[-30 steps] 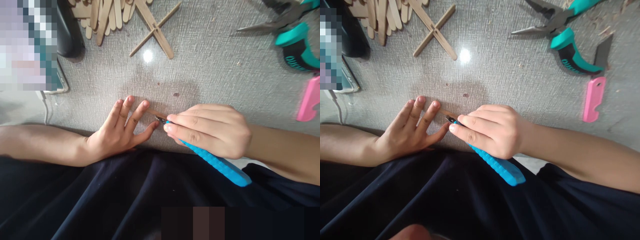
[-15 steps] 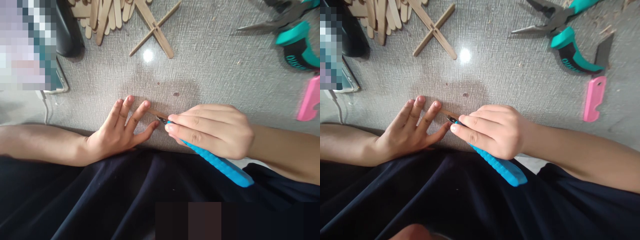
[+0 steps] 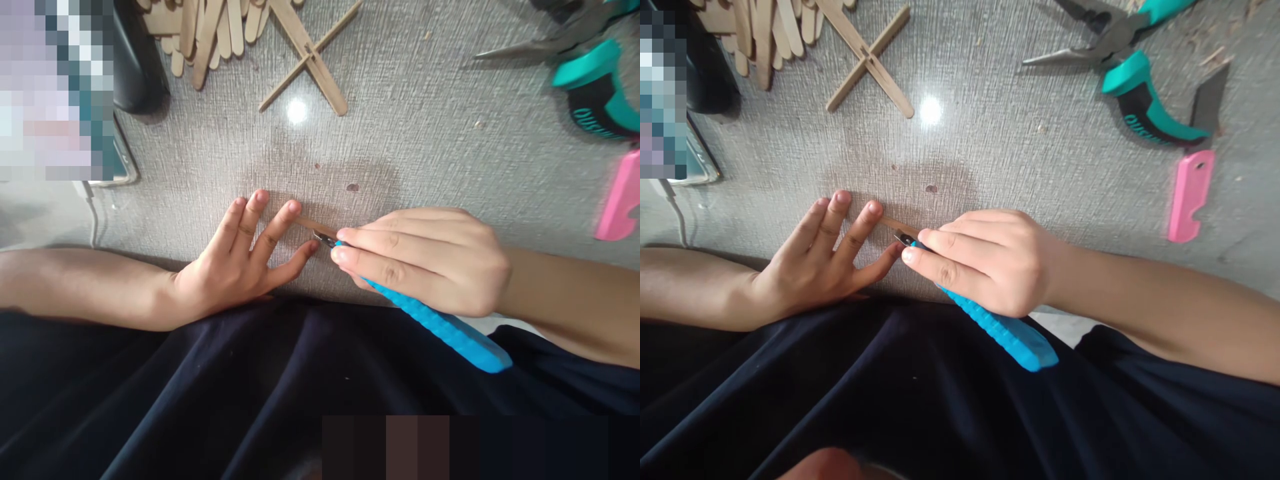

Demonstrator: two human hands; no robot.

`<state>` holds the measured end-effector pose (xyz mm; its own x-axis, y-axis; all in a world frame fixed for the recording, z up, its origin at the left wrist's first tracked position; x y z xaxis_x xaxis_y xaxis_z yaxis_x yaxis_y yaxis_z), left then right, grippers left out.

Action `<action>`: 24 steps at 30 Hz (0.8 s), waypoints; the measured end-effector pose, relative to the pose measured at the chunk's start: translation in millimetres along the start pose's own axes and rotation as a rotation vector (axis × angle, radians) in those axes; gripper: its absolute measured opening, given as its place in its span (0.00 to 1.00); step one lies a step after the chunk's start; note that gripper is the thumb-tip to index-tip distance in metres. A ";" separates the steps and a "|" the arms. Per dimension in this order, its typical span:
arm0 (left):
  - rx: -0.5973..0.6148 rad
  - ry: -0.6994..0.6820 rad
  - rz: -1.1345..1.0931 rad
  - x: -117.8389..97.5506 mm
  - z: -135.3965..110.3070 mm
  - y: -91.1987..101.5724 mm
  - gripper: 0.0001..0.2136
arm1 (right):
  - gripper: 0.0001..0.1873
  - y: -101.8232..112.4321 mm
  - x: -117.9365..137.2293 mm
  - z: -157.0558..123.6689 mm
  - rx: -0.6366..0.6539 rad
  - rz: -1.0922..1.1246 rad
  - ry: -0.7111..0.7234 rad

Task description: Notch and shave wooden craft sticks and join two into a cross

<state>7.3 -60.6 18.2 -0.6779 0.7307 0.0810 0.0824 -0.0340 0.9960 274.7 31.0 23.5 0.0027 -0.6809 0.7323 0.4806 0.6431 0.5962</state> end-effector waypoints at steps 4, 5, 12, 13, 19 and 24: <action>0.037 0.030 -0.062 2.7 -1.5 -1.4 0.50 | 0.27 1.1 0.1 -1.9 0.007 0.030 -0.026; 0.047 0.028 -0.064 2.3 -1.6 -2.0 0.50 | 0.28 1.3 -0.4 -2.3 0.005 0.042 -0.034; 0.010 0.063 -0.027 -2.9 -0.2 -5.0 0.48 | 0.26 0.4 -3.3 -2.5 0.005 0.044 -0.030; 0.009 0.061 -0.024 -3.8 0.1 -5.8 0.49 | 0.25 -0.1 -3.1 -1.7 0.005 0.035 -0.030; 0.057 0.047 -0.102 -0.8 7.6 -6.1 0.50 | 0.23 -7.0 0.5 4.4 -0.031 0.015 0.031; 0.251 -0.016 -0.235 7.5 19.3 -4.2 0.55 | 0.22 -16.3 -2.4 5.3 -0.058 0.003 0.068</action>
Point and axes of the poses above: each hand's wrist, its own z-axis towards the middle knuckle, its own y-axis out of the back of the hand, x = y × z, the point moved 4 cm from there along z, towards the middle knuckle, and after that the axes turned 12 degrees about z, right-handed, at the moved point
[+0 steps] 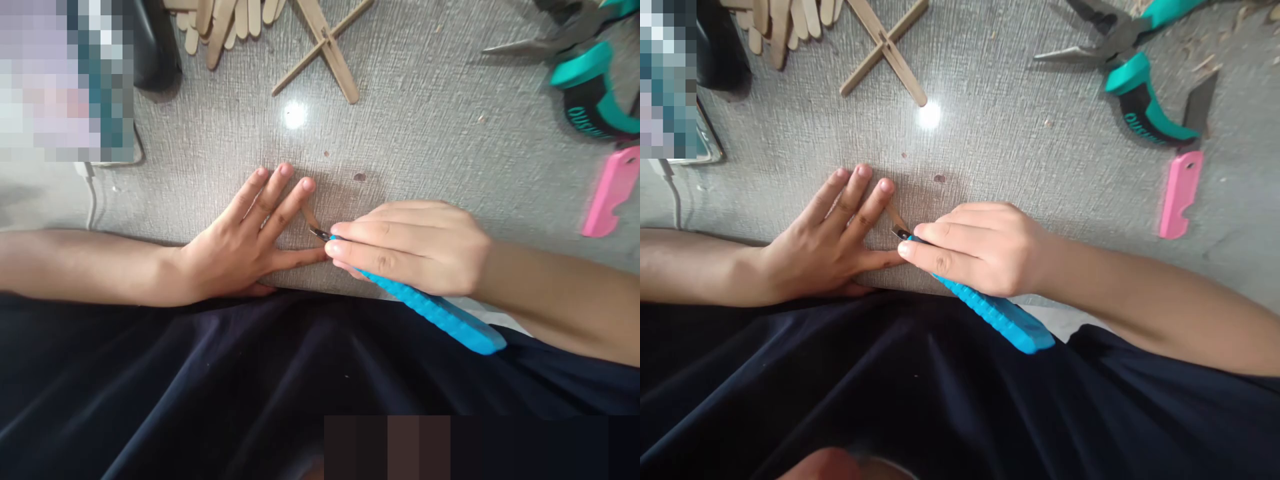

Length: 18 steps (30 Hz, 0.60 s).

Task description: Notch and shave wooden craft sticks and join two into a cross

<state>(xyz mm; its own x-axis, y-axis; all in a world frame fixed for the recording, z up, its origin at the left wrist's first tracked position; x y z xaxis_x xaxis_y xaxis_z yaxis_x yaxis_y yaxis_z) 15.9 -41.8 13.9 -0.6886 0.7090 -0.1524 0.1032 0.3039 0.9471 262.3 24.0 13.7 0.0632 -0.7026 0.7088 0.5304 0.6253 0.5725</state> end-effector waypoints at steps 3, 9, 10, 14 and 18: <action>0.055 -0.039 -0.051 6.9 4.8 2.1 0.52 | 0.19 -2.1 -2.2 -1.0 -0.033 0.012 0.016; 0.035 -0.240 -0.037 19.6 7.8 0.1 0.56 | 0.18 -1.5 -5.8 -2.5 0.022 0.080 -0.016; 0.025 -0.265 -0.035 20.7 7.6 -0.5 0.57 | 0.18 -1.0 -6.5 -2.6 0.026 0.095 -0.026; 0.000 -0.280 -0.045 22.7 6.9 -1.9 0.57 | 0.17 1.2 -6.8 -3.0 0.015 0.125 0.021; -0.048 -0.262 -0.061 22.4 6.1 0.3 0.54 | 0.17 2.0 -8.6 -3.7 0.018 0.144 0.023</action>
Point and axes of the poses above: each hand's wrist, its own z-axis towards the middle knuckle, its own y-axis out of the back of the hand, x = y × z, the point moved 4 cm from there along z, towards the middle knuckle, and after that the axes turned 12 degrees about z, right-handed, at the moved point
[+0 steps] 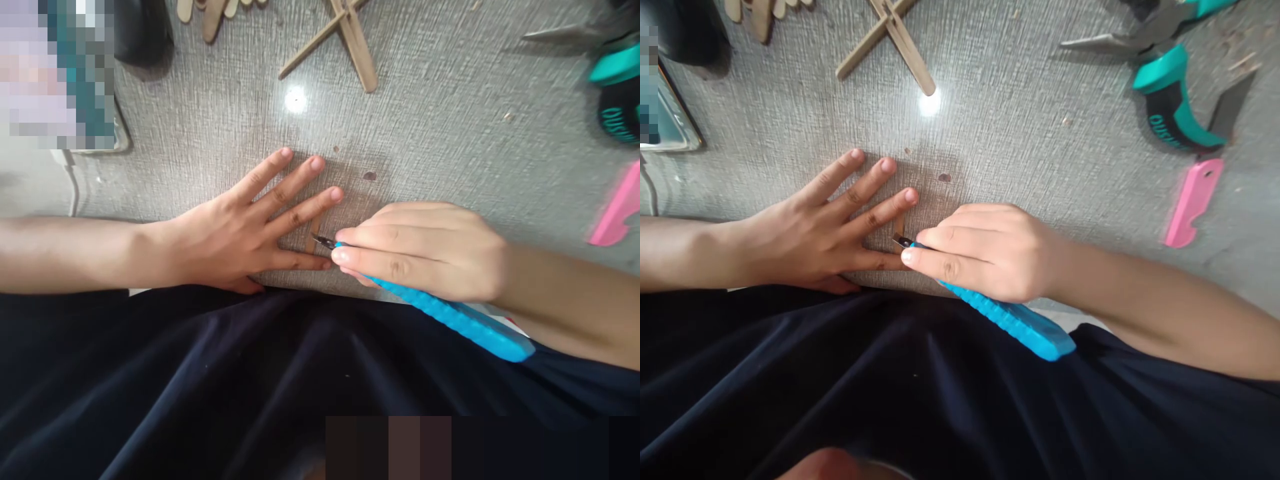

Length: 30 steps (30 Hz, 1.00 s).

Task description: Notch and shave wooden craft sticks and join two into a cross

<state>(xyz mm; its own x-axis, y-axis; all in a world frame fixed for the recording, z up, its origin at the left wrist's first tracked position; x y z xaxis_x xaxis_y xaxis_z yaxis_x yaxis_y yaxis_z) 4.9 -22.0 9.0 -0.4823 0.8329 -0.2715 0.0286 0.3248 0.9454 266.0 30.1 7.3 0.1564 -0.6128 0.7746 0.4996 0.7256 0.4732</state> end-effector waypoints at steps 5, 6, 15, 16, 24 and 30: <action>-0.036 -0.042 0.103 -2.6 -1.0 0.5 0.63 | 0.16 0.6 -3.9 -1.9 -0.011 0.022 -0.047; -0.039 -0.046 0.112 -2.8 -1.1 0.3 0.63 | 0.16 0.7 -4.0 -1.9 -0.014 0.026 -0.046; -0.082 0.005 -0.018 -0.7 -0.3 3.7 0.49 | 0.16 2.2 5.0 1.9 -0.012 0.064 -0.231; -0.090 0.010 -0.024 -0.8 -0.4 3.8 0.49 | 0.16 2.5 5.7 1.8 -0.013 0.068 -0.232; -0.060 0.020 0.015 -2.5 -1.4 1.5 0.49 | 0.15 4.6 6.1 -0.1 -0.030 0.059 -0.228; -0.011 0.007 0.027 -0.4 -1.4 2.4 0.51 | 0.16 4.4 5.7 -1.9 -0.019 0.065 -0.225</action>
Point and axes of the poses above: each hand's wrist, its own z-axis towards the middle knuckle, its own y-axis out of the back of the hand, x = y × z, the point moved 4 cm from there along z, towards the middle knuckle, and after that the axes turned 12 degrees about z, right-handed, at the moved point
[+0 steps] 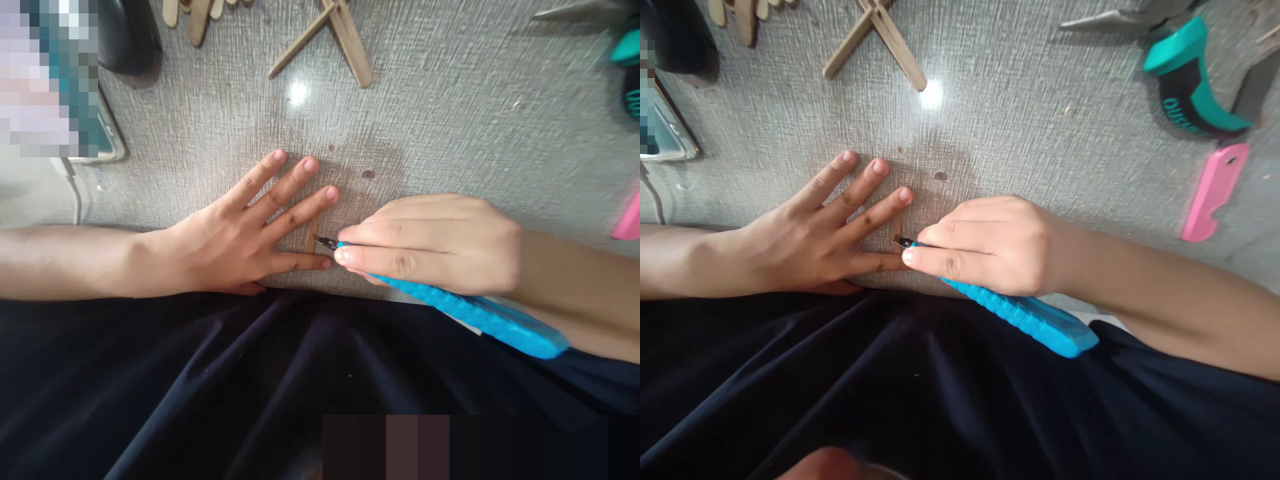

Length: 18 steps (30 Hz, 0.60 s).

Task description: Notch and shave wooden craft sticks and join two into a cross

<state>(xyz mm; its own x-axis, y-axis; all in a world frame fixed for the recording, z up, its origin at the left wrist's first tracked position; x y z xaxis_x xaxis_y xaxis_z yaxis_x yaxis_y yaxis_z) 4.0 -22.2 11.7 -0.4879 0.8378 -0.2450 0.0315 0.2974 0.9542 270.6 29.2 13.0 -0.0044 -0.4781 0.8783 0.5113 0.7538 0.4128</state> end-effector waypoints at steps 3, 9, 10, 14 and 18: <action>0.006 -0.036 0.034 -0.6 -0.1 0.2 0.55 | 0.16 0.8 0.0 -0.2 0.004 0.000 -0.015; -0.029 -0.020 0.006 -0.5 0.5 0.7 0.57 | 0.16 3.0 1.9 0.3 0.028 -0.018 -0.056; -0.026 -0.010 -0.008 -0.2 0.6 0.5 0.55 | 0.16 3.1 1.5 0.1 0.030 -0.019 -0.051; -0.011 -0.004 -0.055 -0.7 0.4 0.1 0.55 | 0.19 2.6 -1.0 -0.8 0.035 -0.001 -0.027; -0.060 -0.001 -0.140 3.9 1.7 4.0 0.47 | 0.19 1.9 0.3 -0.3 0.008 0.014 -0.020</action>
<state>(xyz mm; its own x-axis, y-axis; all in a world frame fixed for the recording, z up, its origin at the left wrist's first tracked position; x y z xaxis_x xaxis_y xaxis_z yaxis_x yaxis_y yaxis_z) 3.6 -17.0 14.3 -0.4832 0.7903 -0.3767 -0.0895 0.3834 0.9192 271.9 30.3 14.0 -0.0148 -0.4587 0.8884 0.5045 0.7637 0.4027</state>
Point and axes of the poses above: each hand's wrist, its own z-axis towards the middle knuckle, its own y-axis out of the back of the hand, x = y × z, the point moved 4 cm from there along z, towards the middle knuckle, and after that the axes turned 12 degrees about z, right-handed, at the moved point
